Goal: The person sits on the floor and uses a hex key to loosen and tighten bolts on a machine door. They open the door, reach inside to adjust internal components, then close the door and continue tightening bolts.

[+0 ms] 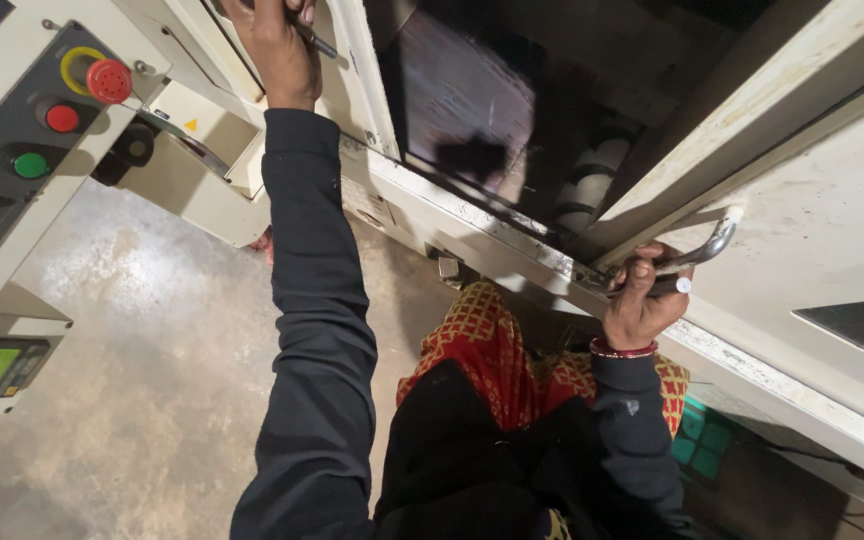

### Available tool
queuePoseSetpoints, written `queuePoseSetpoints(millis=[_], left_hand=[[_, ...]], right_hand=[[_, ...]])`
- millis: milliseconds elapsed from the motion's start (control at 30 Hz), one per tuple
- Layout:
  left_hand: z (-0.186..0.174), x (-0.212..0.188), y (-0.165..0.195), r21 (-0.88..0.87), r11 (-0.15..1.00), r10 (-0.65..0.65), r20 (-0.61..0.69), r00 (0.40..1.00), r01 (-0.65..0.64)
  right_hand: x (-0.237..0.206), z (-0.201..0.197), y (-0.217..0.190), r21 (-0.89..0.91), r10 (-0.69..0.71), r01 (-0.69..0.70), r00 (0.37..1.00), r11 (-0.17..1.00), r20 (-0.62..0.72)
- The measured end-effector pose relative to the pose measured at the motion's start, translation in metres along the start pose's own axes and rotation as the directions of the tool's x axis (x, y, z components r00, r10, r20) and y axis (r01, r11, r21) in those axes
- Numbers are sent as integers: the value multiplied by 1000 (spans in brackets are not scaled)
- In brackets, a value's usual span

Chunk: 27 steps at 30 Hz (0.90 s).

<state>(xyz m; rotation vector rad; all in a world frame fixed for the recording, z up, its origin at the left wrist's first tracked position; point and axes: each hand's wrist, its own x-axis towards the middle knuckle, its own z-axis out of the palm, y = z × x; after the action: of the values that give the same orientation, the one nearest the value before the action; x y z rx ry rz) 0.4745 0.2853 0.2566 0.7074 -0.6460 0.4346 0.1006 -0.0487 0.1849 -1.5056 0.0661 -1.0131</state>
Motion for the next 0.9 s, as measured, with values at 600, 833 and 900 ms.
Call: queuePoseSetpoints(millis=[600, 833, 900], left_hand=[[-5, 0, -3, 39, 999, -14, -19, 1000, 15], [-6, 0, -4, 49, 999, 11, 22, 1000, -13], [-6, 0, -3, 48, 999, 8, 18, 1000, -9]], right_hand=[[3, 1, 0, -11, -13, 13, 1000, 1000, -1], [2, -1, -2, -24, 1, -1, 1000, 1000, 9], [2, -1, -2, -2, 10, -10, 1000, 1000, 10]])
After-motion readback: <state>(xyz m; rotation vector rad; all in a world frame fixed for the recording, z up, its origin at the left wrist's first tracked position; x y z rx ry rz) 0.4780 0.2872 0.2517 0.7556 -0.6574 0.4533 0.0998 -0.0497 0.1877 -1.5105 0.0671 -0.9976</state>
